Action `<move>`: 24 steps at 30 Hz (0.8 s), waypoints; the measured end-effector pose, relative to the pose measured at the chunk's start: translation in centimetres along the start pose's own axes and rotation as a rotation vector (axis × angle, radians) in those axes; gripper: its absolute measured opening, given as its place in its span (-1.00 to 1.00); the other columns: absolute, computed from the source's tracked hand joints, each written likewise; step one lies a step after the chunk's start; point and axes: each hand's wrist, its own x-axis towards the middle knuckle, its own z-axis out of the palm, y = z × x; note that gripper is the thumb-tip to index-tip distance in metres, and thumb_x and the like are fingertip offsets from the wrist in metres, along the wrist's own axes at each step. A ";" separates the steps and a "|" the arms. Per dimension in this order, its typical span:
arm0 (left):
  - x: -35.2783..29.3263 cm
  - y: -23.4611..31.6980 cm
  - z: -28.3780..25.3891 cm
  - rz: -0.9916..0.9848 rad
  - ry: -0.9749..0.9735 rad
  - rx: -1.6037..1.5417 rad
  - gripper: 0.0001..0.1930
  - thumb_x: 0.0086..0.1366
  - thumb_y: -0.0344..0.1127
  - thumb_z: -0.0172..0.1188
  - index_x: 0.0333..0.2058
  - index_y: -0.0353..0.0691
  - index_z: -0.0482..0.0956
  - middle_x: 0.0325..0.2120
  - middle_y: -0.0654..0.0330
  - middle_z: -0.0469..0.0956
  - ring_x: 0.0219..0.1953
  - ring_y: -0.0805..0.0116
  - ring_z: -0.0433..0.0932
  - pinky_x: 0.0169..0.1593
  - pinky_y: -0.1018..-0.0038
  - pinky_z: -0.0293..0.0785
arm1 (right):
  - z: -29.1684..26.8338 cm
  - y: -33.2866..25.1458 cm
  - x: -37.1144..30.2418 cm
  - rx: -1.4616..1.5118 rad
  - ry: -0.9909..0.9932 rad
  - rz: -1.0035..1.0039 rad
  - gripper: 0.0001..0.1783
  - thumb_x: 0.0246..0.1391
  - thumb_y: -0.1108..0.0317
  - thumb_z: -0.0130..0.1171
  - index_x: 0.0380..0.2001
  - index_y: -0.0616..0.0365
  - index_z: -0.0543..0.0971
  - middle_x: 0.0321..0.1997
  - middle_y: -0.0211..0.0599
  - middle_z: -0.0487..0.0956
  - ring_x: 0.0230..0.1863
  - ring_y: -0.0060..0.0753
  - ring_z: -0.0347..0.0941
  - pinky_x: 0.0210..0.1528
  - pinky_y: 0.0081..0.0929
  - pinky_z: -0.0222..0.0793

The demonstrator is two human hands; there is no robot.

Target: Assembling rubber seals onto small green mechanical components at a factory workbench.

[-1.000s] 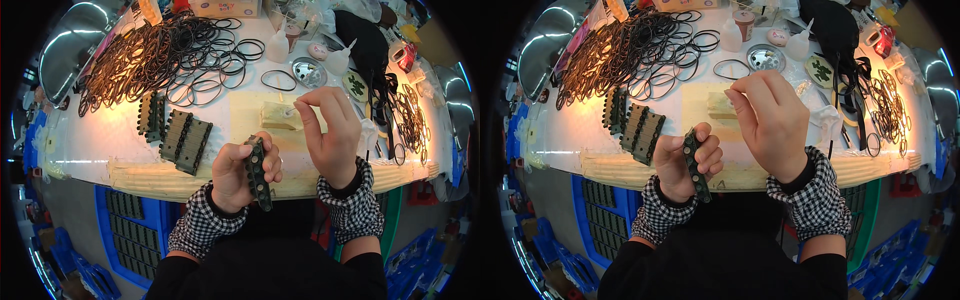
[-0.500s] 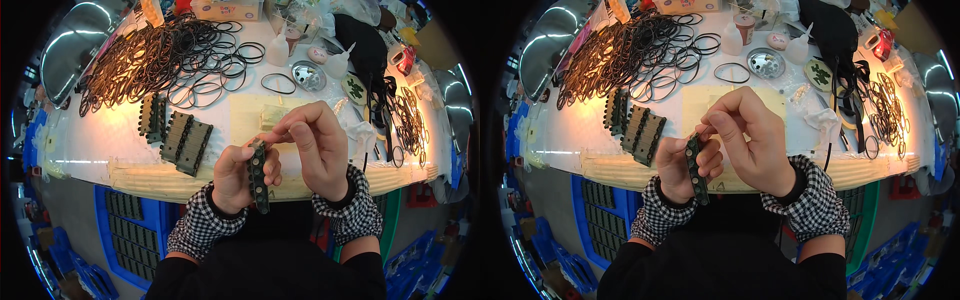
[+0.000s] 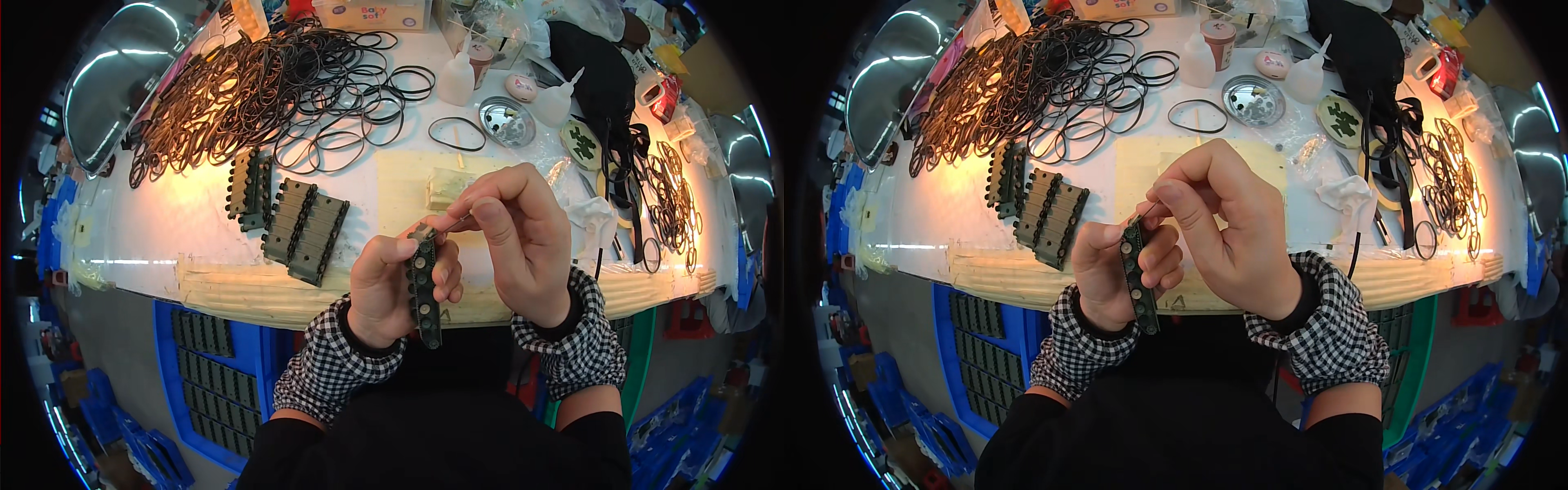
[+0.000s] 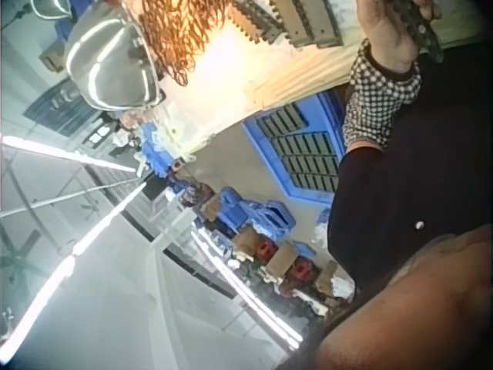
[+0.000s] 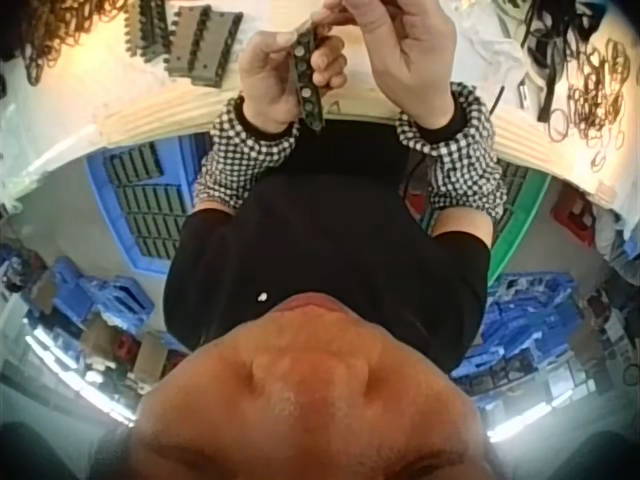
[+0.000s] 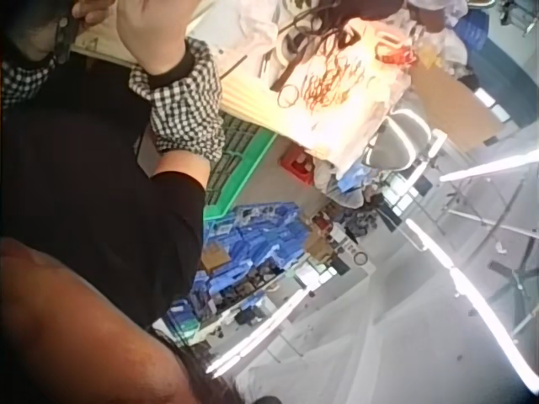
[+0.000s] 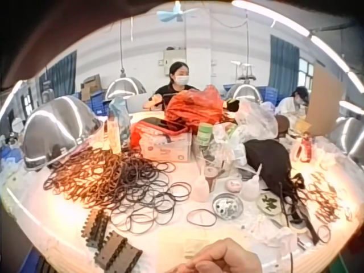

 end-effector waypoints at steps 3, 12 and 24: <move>0.0 0.0 0.0 -0.003 0.004 -0.004 -0.66 0.20 -0.10 0.00 -0.16 -0.19 0.45 -0.55 0.19 0.45 -0.52 0.37 0.44 -0.30 0.38 0.44 | 0.0 0.0 0.0 0.003 0.001 -0.012 -0.88 0.30 0.45 0.01 -0.29 0.31 0.43 -0.40 -0.29 0.59 -0.34 -0.56 0.59 -0.28 -0.67 0.49; 0.0 0.1 0.1 -0.010 0.009 -0.019 -0.67 0.21 -0.09 -0.01 -0.17 -0.18 0.46 -0.54 0.20 0.44 -0.52 0.38 0.44 -0.29 0.39 0.43 | -0.1 -0.1 0.0 -0.013 -0.018 -0.032 -0.88 0.30 0.46 -0.01 -0.27 0.32 0.41 -0.36 -0.27 0.58 -0.30 -0.54 0.59 -0.25 -0.64 0.52; -0.3 0.8 2.1 0.267 0.223 0.704 -0.62 0.13 -0.14 0.14 -0.18 -0.24 0.32 -0.56 0.19 0.46 -0.52 0.42 0.45 -0.28 0.47 0.45 | -2.4 0.2 1.7 -0.810 0.167 -0.393 -0.91 0.01 0.54 0.24 -0.42 0.24 0.51 -0.44 -0.22 0.51 -0.41 -0.18 0.48 -0.39 -0.40 0.38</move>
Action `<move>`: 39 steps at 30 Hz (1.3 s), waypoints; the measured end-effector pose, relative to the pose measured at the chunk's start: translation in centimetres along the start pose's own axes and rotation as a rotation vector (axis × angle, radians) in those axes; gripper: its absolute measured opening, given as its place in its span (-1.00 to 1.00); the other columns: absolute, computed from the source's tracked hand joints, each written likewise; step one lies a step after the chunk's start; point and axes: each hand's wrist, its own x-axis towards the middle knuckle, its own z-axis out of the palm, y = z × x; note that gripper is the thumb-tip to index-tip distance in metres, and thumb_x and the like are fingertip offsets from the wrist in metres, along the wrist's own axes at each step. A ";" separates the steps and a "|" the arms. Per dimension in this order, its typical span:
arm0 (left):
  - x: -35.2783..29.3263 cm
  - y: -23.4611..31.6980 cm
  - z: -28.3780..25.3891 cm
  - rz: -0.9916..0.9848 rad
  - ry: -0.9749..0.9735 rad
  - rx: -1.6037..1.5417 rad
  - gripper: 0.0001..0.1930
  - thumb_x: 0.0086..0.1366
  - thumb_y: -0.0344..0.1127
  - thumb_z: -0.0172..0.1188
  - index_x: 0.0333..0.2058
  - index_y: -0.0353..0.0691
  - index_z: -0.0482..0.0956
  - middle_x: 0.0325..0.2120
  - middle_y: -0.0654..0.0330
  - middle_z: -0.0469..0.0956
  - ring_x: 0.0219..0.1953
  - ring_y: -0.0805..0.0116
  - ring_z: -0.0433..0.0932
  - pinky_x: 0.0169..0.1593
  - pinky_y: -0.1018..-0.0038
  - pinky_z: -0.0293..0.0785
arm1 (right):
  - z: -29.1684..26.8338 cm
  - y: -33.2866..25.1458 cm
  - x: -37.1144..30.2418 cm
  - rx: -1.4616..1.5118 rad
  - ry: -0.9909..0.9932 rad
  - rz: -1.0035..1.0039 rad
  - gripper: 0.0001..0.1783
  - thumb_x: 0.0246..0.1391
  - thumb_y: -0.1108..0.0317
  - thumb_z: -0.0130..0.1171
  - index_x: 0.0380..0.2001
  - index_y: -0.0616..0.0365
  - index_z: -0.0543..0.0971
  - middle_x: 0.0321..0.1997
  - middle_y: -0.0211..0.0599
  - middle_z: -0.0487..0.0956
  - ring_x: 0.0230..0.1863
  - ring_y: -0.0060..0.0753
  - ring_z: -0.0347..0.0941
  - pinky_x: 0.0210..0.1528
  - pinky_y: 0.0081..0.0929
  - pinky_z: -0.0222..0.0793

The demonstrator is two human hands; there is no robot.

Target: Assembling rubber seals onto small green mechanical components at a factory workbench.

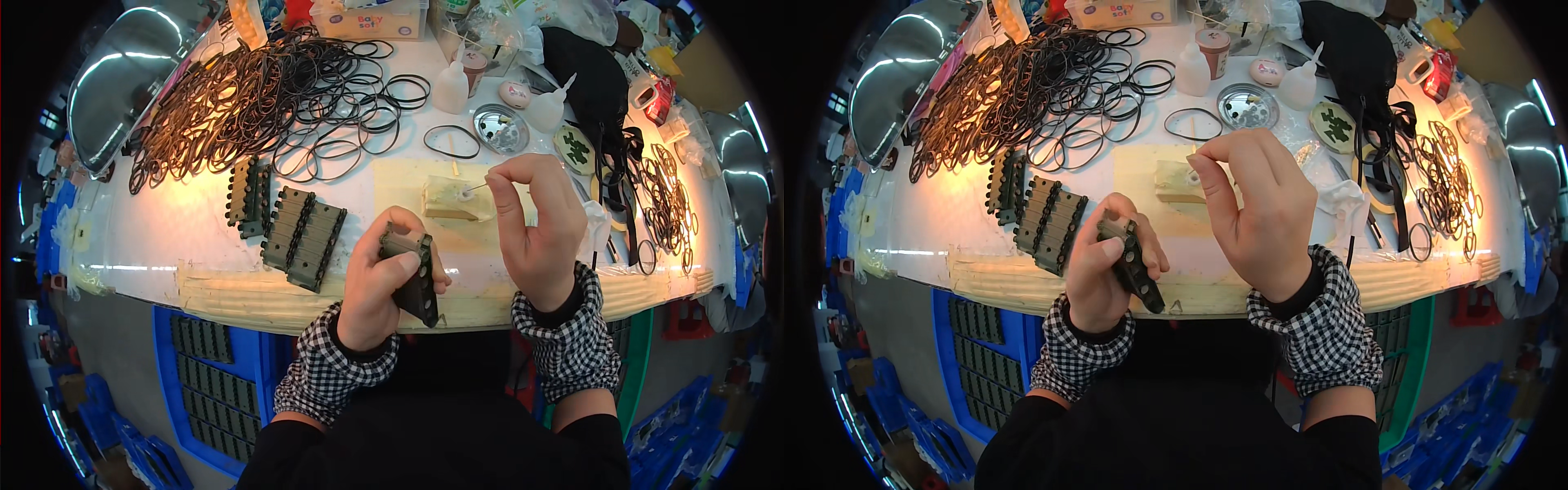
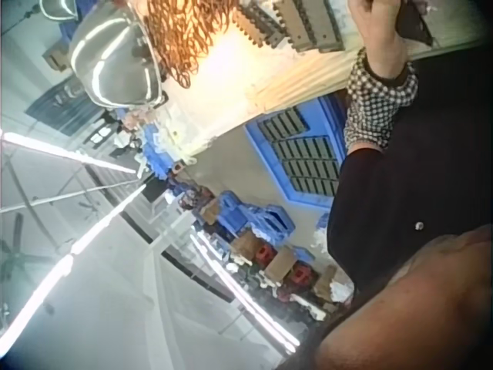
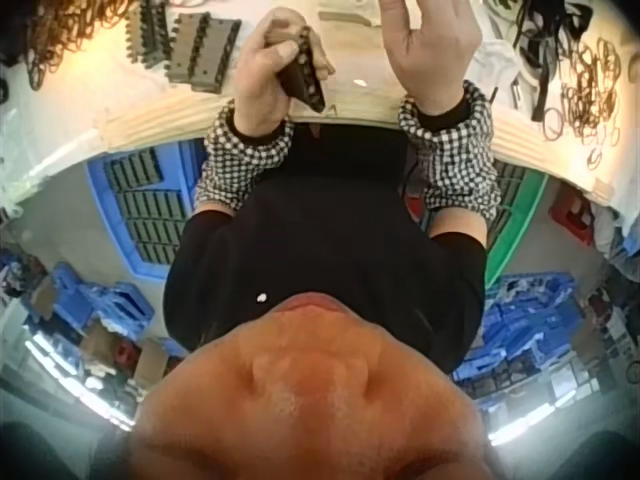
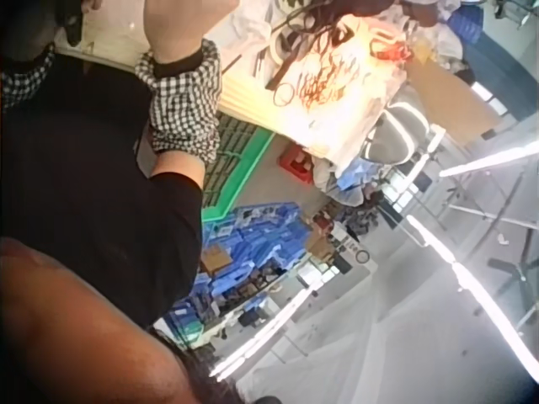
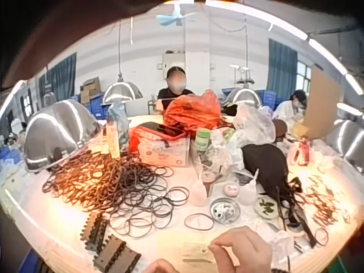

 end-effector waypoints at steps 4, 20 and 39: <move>-0.2 0.2 0.3 0.389 0.139 0.581 -0.66 0.08 -0.44 0.18 -0.17 -0.36 0.33 -0.48 0.14 0.54 -0.42 0.47 0.55 -0.25 0.54 0.51 | 0.0 0.3 -0.2 -0.181 -0.069 -0.078 -0.85 -0.08 0.52 0.29 -0.41 0.22 0.52 -0.43 -0.24 0.50 -0.38 -0.17 0.45 -0.38 -0.36 0.37; 0.1 -1.2 0.2 0.721 0.184 0.975 -0.64 -0.04 -0.49 0.30 -0.23 -0.35 0.43 -0.51 0.14 0.54 -0.49 0.41 0.60 -0.37 0.56 0.53 | 0.1 -1.7 -1.3 0.559 -0.152 0.075 -0.91 0.08 0.56 0.20 -0.34 0.27 0.49 -0.36 -0.18 0.57 -0.32 -0.33 0.58 -0.30 -0.53 0.48; 0.1 -1.3 0.1 0.717 0.203 0.978 -0.66 -0.04 -0.47 0.31 -0.25 -0.34 0.45 -0.52 0.14 0.54 -0.50 0.37 0.60 -0.38 0.54 0.54 | -0.4 -1.5 -0.7 0.424 -0.210 -0.053 -0.88 0.06 0.56 0.23 -0.33 0.28 0.49 -0.38 -0.18 0.57 -0.34 -0.26 0.58 -0.31 -0.51 0.49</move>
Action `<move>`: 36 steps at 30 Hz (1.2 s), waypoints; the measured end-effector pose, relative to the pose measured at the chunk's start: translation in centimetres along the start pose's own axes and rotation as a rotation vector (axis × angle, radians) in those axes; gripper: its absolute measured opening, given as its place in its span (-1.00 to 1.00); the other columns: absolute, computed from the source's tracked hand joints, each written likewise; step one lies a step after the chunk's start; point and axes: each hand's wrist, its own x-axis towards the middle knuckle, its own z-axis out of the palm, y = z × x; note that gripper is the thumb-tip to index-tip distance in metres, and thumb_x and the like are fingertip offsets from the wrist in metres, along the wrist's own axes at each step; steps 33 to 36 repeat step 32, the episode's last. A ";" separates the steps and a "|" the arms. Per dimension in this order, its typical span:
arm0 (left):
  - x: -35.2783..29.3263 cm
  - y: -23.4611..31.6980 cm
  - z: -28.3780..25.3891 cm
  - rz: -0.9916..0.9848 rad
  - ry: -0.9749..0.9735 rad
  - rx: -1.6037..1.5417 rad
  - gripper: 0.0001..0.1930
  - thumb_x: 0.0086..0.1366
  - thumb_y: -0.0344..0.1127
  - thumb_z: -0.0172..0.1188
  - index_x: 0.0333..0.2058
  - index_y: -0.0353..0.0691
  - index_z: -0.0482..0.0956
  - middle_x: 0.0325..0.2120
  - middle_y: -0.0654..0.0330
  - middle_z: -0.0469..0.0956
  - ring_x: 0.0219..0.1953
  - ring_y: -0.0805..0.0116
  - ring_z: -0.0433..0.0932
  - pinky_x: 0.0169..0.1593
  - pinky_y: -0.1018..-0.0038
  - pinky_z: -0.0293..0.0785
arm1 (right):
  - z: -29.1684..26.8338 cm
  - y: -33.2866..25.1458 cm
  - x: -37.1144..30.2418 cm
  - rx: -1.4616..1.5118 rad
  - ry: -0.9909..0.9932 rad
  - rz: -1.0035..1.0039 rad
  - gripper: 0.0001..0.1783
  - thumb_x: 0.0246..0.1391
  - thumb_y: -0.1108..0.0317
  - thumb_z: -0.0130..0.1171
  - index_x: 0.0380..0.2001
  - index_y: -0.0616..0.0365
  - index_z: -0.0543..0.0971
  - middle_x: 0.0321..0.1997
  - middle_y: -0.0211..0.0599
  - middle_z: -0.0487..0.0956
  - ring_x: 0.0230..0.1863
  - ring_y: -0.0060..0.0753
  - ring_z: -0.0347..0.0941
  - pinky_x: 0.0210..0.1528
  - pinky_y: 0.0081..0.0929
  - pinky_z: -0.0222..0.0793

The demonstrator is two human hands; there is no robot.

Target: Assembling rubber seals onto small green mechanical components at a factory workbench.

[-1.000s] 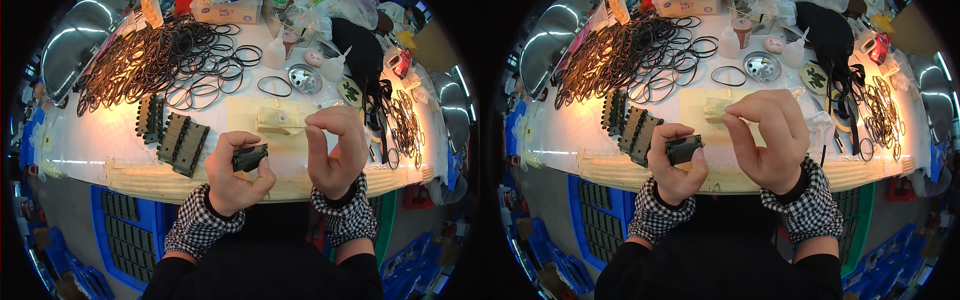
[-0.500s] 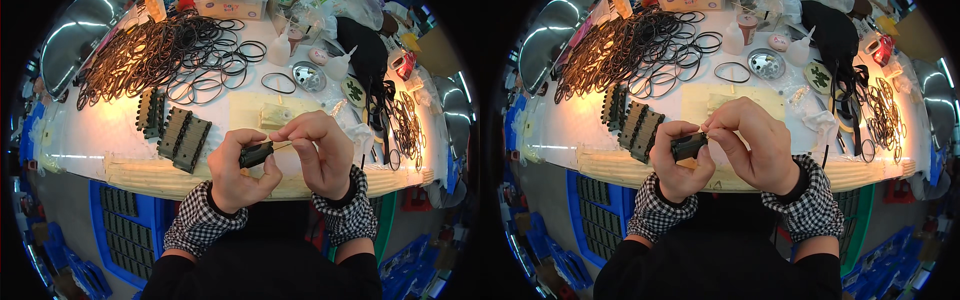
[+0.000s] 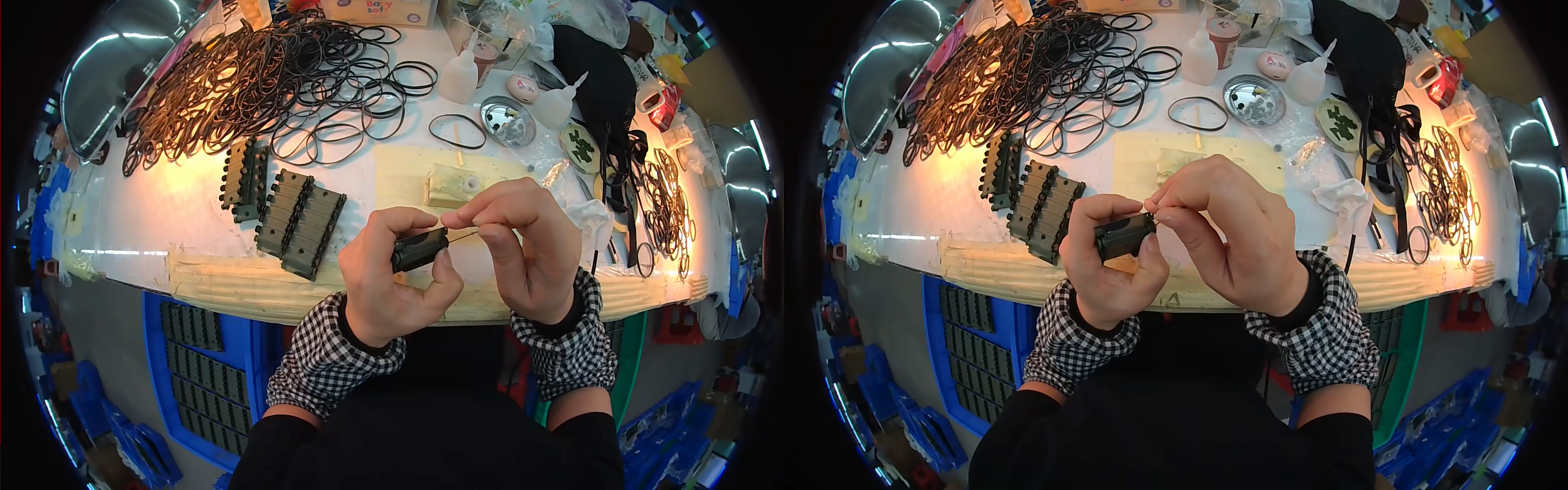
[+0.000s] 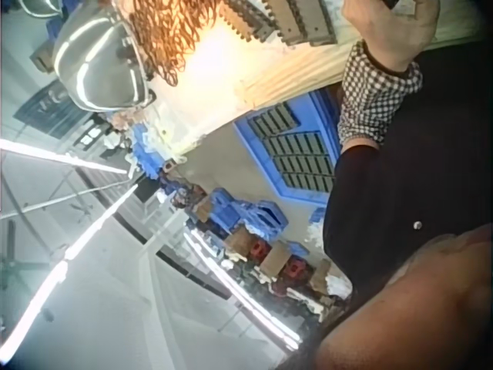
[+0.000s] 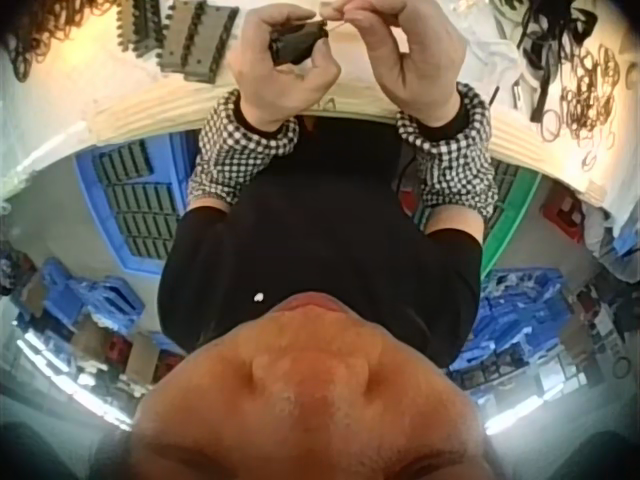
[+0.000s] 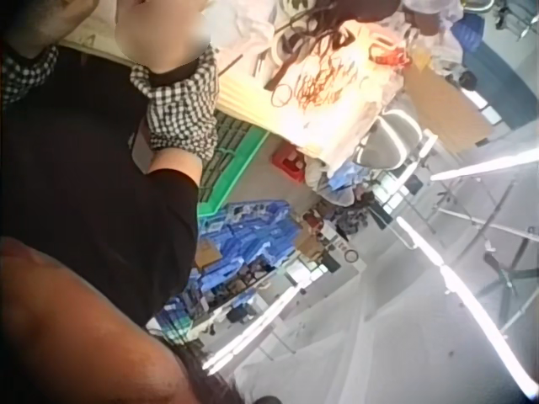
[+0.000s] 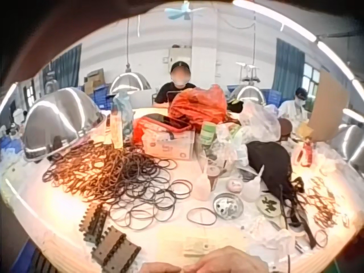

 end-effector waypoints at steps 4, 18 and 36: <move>0.0 0.1 -0.1 0.015 0.000 0.018 -0.66 -0.05 -0.47 0.30 -0.26 -0.34 0.44 -0.54 0.15 0.54 -0.52 0.37 0.60 -0.39 0.55 0.53 | 0.9 -0.2 -0.3 0.196 0.206 0.205 -0.90 0.07 0.56 0.22 -0.35 0.28 0.50 -0.42 -0.20 0.55 -0.38 -0.29 0.56 -0.34 -0.52 0.46; -0.1 -0.1 0.2 -0.029 0.091 -0.271 -0.73 0.03 -0.53 0.21 -0.30 -0.36 0.32 -0.59 0.18 0.53 -0.58 0.54 0.53 -0.42 0.62 0.49 | -0.1 0.7 1.3 -0.552 0.122 0.033 -0.86 0.02 0.48 0.23 -0.30 0.23 0.56 -0.35 -0.21 0.54 -0.31 -0.11 0.46 -0.24 -0.33 0.37; -1.9 -1.1 0.1 -0.551 -0.114 -1.599 -0.67 0.17 -0.23 0.12 -0.20 -0.25 0.24 -0.42 0.01 0.53 -0.40 0.24 0.50 -0.18 0.32 0.51 | 1.7 -5.3 -2.1 0.006 -0.025 0.304 -0.81 -0.03 0.54 0.29 -0.28 0.18 0.62 -0.29 -0.22 0.61 -0.24 -0.26 0.52 -0.18 -0.43 0.41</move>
